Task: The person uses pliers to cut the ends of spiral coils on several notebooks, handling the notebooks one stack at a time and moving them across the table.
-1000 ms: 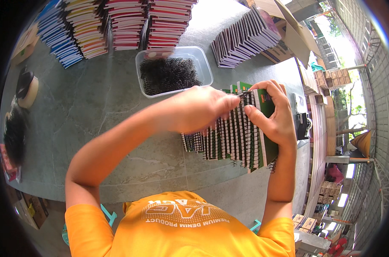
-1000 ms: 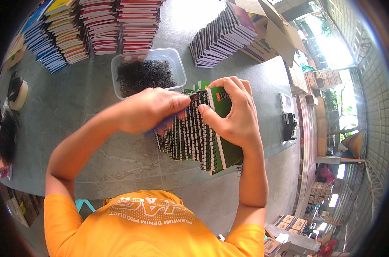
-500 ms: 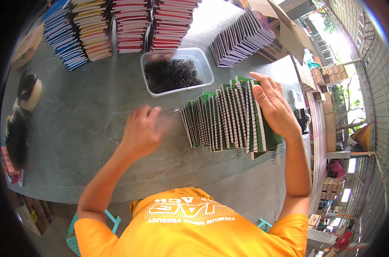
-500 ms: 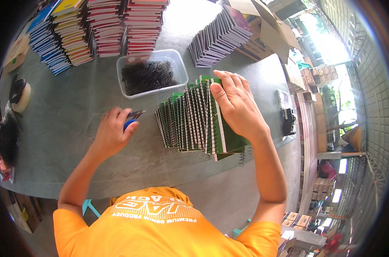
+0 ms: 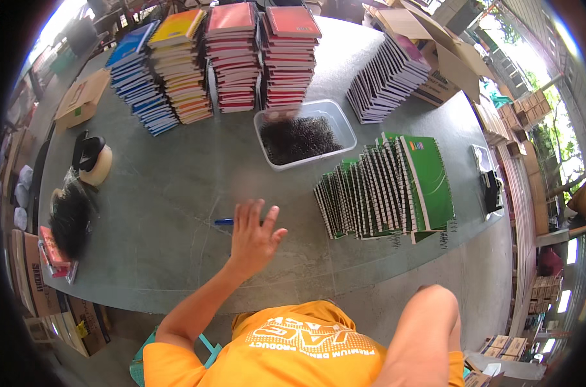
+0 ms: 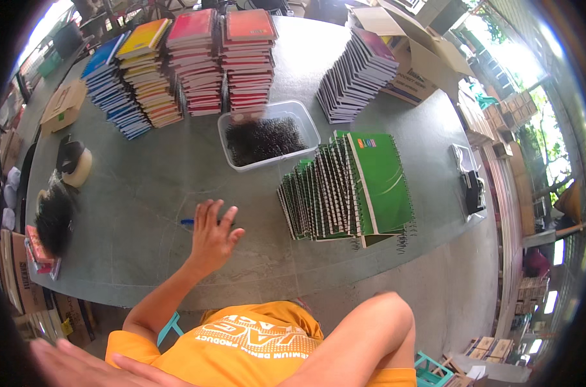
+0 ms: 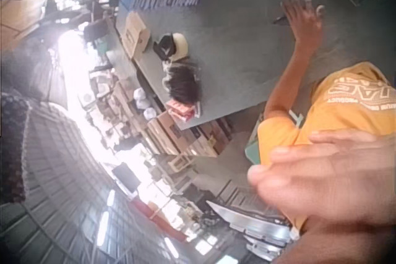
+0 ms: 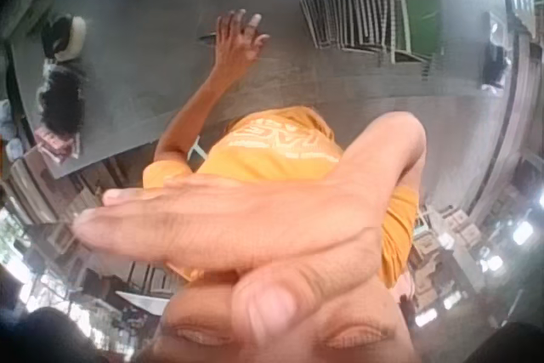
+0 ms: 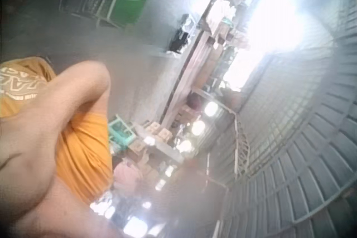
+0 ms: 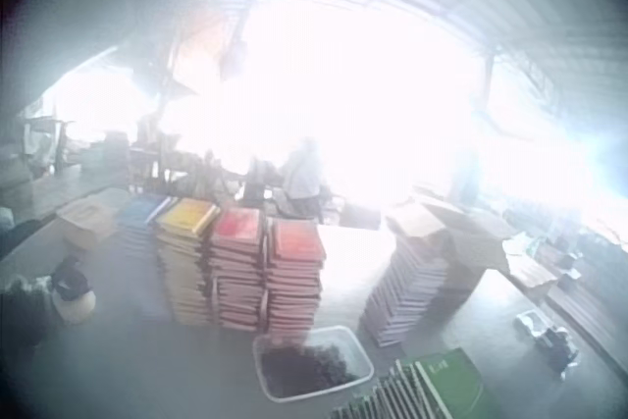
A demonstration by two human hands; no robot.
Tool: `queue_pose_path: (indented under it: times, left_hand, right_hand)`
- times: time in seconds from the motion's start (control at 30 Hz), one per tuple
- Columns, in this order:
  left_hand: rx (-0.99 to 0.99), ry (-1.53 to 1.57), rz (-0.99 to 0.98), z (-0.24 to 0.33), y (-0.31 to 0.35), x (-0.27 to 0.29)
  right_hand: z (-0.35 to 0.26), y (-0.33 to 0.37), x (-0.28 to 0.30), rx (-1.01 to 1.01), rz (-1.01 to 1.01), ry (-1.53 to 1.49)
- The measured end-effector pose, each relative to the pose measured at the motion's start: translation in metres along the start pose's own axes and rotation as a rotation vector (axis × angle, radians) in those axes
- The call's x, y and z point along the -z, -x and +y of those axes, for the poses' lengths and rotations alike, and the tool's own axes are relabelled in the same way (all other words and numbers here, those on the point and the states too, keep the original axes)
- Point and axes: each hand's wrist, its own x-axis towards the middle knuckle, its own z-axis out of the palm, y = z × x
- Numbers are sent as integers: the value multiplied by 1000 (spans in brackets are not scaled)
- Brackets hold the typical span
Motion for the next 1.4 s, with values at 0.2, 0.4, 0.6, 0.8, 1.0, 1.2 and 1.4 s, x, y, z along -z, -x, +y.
queue_pose_path:
  times: [0.2, 0.4, 0.6, 0.8, 1.0, 1.2, 1.4]
  left_hand:
    - [-119, 210, -63, 12, -14, -14]
    - [223, 904, -328, 18, -93, -96]
    - [460, 1461, -421, 26, -157, -157]
    - [366, 1300, -342, 15, -145, -145]
    - [669, 1626, -260, 38, -87, -112]
    - [871, 1558, -85, 93, -32, -111]
    - [708, 1488, -182, 108, -19, -104]
  right_hand:
    - [29, 28, -7, -21, -25, -230]
    - [171, 110, 57, -745, 854, -333]
    - [280, 148, 83, -364, 1390, -1007]
    - [274, 154, 91, -274, 1427, -1060]
    - [245, 191, 100, -365, 1468, -983]
    - [212, 219, 124, -451, 1543, -810]
    - [198, 229, 163, -625, 1629, -581]
